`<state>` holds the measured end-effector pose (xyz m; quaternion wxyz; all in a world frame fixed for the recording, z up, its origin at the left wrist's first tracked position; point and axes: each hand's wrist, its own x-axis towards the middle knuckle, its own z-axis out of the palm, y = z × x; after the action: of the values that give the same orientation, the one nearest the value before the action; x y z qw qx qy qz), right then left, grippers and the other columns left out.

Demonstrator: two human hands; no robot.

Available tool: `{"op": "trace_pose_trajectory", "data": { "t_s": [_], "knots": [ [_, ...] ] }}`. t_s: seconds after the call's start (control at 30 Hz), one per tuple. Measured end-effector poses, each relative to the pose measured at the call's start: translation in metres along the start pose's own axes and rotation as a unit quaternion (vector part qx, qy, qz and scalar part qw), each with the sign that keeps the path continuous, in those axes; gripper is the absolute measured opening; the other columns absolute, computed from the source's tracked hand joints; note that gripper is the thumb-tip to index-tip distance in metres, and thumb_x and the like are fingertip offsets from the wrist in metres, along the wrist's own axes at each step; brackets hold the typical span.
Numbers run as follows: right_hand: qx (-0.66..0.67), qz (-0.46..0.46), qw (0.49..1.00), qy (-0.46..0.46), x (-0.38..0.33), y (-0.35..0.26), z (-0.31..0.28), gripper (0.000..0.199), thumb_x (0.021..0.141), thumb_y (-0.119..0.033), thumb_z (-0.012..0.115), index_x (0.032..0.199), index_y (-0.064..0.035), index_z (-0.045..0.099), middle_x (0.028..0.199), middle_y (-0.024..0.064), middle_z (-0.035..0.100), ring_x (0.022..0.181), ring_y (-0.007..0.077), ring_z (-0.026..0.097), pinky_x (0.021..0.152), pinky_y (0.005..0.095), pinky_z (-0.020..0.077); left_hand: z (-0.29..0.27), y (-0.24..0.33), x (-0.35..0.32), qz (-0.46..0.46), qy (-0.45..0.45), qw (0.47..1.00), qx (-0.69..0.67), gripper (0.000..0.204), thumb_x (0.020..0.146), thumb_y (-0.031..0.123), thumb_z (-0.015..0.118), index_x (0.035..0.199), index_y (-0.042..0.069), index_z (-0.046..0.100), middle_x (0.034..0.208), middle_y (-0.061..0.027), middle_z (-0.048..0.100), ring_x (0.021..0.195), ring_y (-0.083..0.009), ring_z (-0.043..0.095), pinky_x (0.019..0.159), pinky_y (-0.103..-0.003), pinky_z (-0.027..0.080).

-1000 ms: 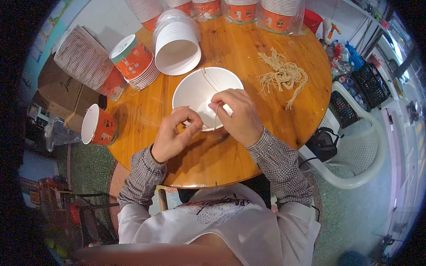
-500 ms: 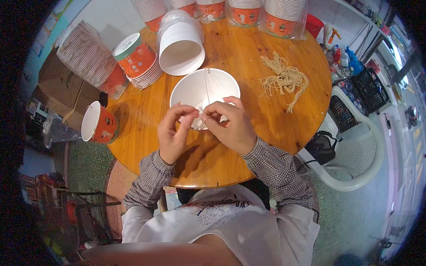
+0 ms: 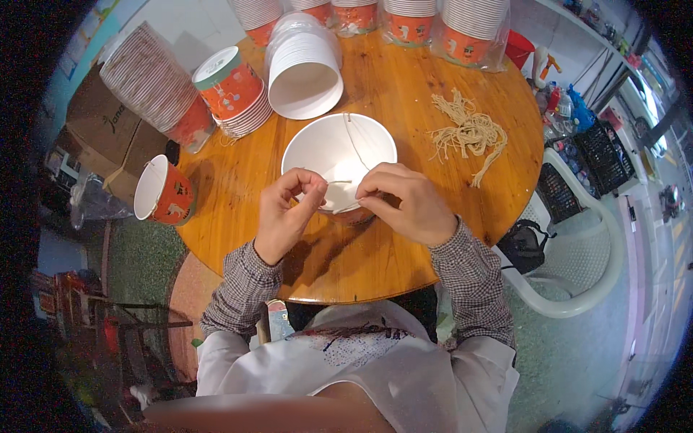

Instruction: Thread rubber bands through pre-punched holes in paper cups to attach them.

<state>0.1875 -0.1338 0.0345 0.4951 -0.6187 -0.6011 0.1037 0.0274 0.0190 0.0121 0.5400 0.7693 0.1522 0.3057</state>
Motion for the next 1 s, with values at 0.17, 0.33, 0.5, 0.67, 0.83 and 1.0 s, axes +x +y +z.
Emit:
{"op": "trace_pose_trajectory", "data": {
  "t_s": [0.17,0.33,0.5,0.67,0.83,1.0],
  "knots": [
    [0.012,-0.036,0.999,0.008,0.007,-0.005,0.0,0.006,0.081,-0.004,0.068,0.086,-0.0011,0.067,0.085,0.0083,0.066,0.077,0.0206,0.064,0.068,0.0295,0.0516,-0.004,0.017,0.005,0.081,-0.06,0.983,0.15,0.008,0.088,0.01,0.065,0.088,0.002,0.068,0.077,-0.0021,0.063,0.076,-0.0112,0.058,0.085,-0.029,0.043],
    [0.017,-0.038,0.999,0.028,0.022,0.002,0.008,0.007,0.081,-0.004,0.069,0.087,-0.0007,0.068,0.085,0.0074,0.066,0.077,0.0172,0.063,0.065,0.0274,0.049,-0.002,0.014,0.003,0.092,-0.096,0.983,0.126,0.008,0.086,0.013,0.067,0.085,0.006,0.069,0.076,-0.0014,0.064,0.075,-0.0135,0.058,0.099,-0.036,0.031],
    [0.002,0.014,0.999,0.05,0.013,0.018,0.011,0.009,0.08,-0.006,0.069,0.089,-0.0028,0.069,0.09,0.0076,0.067,0.084,0.0217,0.064,0.076,0.032,0.0486,-0.002,0.019,0.004,0.077,-0.108,0.985,0.106,0.009,0.085,0.015,0.067,0.082,0.007,0.069,0.073,-0.0016,0.064,0.074,-0.0143,0.058,0.102,-0.037,0.029],
    [0.015,-0.041,0.989,0.139,-0.006,0.021,0.005,0.018,0.075,-0.007,0.074,0.093,-0.0068,0.071,0.103,0.0057,0.064,0.098,0.0239,0.059,0.086,0.0321,0.0451,-0.001,0.016,0.004,0.079,-0.078,0.989,0.097,0.008,0.084,0.011,0.069,0.08,0.005,0.067,0.075,-0.0014,0.064,0.078,-0.0144,0.054,0.084,-0.031,0.037],
    [0.003,-0.043,0.993,0.11,-0.009,0.025,0.014,0.02,0.073,-0.011,0.077,0.091,-0.0092,0.072,0.098,0.0032,0.065,0.1,0.0218,0.057,0.097,0.0368,0.0382,0.001,0.016,0.005,0.076,-0.086,0.989,0.095,0.008,0.084,0.011,0.069,0.08,0.005,0.068,0.075,-0.0014,0.063,0.078,-0.0144,0.054,0.084,-0.031,0.038],
    [-0.032,-0.076,0.991,0.104,-0.003,0.029,0.018,0.014,0.075,-0.013,0.076,0.088,-0.0095,0.071,0.089,0.0026,0.066,0.093,0.0201,0.06,0.1,0.0412,0.0361,0.001,0.018,0.004,0.081,-0.085,0.988,0.1,0.007,0.084,0.011,0.069,0.081,0.004,0.068,0.074,-0.0018,0.062,0.078,-0.0145,0.054,0.083,-0.03,0.038]
  ]
}}
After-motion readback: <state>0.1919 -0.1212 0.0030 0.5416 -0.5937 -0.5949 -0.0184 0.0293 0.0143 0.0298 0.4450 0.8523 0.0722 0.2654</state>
